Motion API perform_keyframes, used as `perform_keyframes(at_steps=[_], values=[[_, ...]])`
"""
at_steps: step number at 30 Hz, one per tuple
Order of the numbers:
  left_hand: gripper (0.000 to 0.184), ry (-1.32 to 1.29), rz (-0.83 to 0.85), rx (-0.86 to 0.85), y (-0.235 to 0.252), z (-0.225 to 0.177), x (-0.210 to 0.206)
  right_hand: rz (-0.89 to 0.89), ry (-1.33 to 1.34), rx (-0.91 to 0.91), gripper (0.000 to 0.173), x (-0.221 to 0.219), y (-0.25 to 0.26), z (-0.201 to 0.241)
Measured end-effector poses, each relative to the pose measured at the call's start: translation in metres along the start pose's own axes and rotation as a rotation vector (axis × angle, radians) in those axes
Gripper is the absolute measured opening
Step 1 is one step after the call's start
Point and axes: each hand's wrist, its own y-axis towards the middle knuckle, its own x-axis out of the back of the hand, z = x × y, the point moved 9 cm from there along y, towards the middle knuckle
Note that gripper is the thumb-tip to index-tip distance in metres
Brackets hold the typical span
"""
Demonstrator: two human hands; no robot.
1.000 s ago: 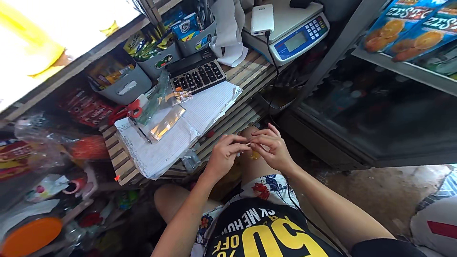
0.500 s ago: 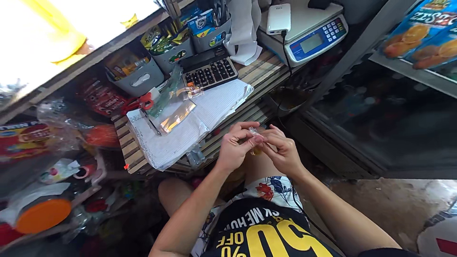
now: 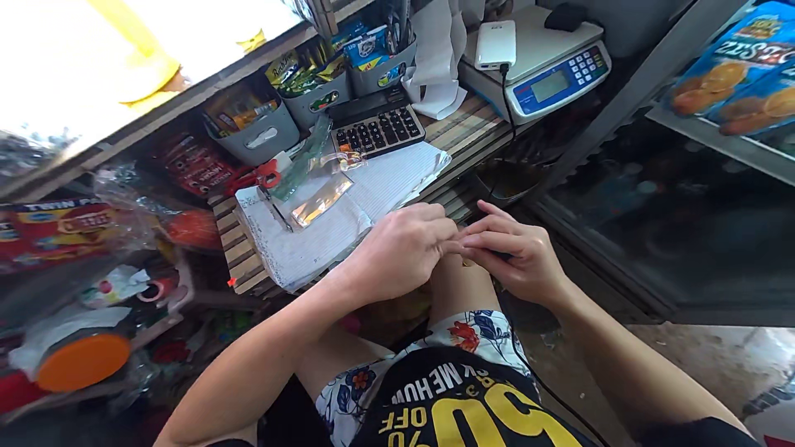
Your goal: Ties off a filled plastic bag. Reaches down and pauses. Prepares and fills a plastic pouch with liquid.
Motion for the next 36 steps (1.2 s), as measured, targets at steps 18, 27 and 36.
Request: perform_keyframes(at_steps=[18, 27, 36], values=[[0.022, -1.937, -0.487, 0.381, -0.03, 0.039, -0.045, -0.091, -0.363, 0.292, 0.013, 0.024, 0.07, 0.039], [0.011, -1.814, -0.329, -0.327, 0.022, 0.002, -0.017, 0.161, 0.413, 0.213, 0.01, 0.016, 0.136, 0.084], [0.006, -0.378, -0.422, -0.245, 0.008, -0.015, 0.044, 0.087, 0.564, -0.171, 0.007, 0.036, 0.064, 0.022]])
